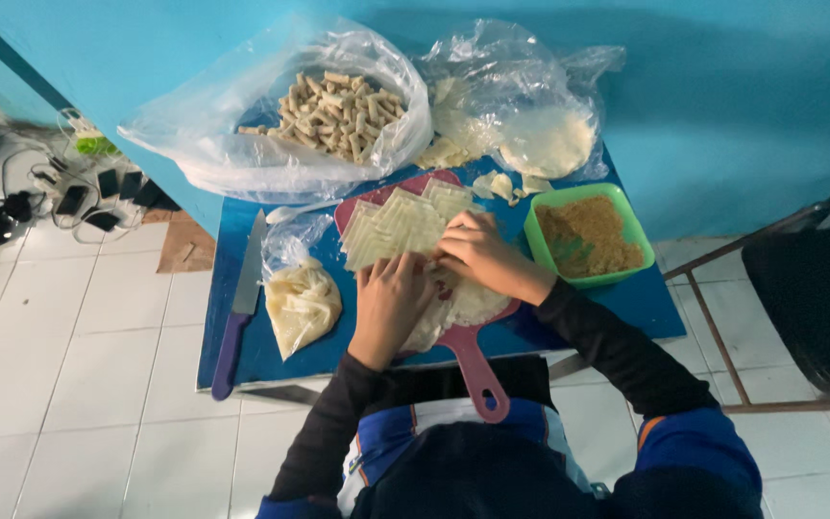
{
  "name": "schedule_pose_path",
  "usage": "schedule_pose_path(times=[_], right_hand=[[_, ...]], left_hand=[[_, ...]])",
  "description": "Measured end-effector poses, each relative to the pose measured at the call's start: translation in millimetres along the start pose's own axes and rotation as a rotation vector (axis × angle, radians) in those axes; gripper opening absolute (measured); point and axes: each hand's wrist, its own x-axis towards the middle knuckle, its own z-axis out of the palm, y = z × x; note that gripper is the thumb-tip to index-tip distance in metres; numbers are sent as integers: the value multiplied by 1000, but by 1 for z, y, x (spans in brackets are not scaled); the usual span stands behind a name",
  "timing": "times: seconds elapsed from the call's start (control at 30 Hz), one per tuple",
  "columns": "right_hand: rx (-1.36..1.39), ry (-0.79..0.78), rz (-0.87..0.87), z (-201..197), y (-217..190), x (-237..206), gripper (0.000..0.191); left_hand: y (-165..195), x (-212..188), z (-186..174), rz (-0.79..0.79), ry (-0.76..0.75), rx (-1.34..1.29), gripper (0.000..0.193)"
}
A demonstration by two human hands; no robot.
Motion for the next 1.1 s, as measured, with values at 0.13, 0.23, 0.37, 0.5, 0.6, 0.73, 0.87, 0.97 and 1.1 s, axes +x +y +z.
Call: schedule_pose_path(times=[0.13,0.23,0.37,0.5,0.6,0.73,0.87,0.97,1.1], right_hand=[[23,-13,-9,2,3,6,14],[71,-39,13,2,3,8,13],[164,-119,121,-4,5,13,16],[15,-40,10,-4,5,12,17],[-114,14,-52,4,2,6,21],[-242,37,-96,13,-2,-8,16],[-189,114,-121,12,-3,-13,14],[-166,115,-115,10,-3,-10,19],[-110,111,-85,7,-4,-4,22]], left_hand=[[1,2,2,-25,19,-2,19],[0,1,7,-90,7,28,10],[-2,7,13,-144,-26,92,8],[-2,9,16,-76,75,200,9],[-4,6,17,-100,-10,187,10],[-8,0,17,7,56,195,19],[-7,-5,18,51,79,199,20],[-3,-7,21,34,102,210,18],[-3,-5,25,53,125,286,16]])
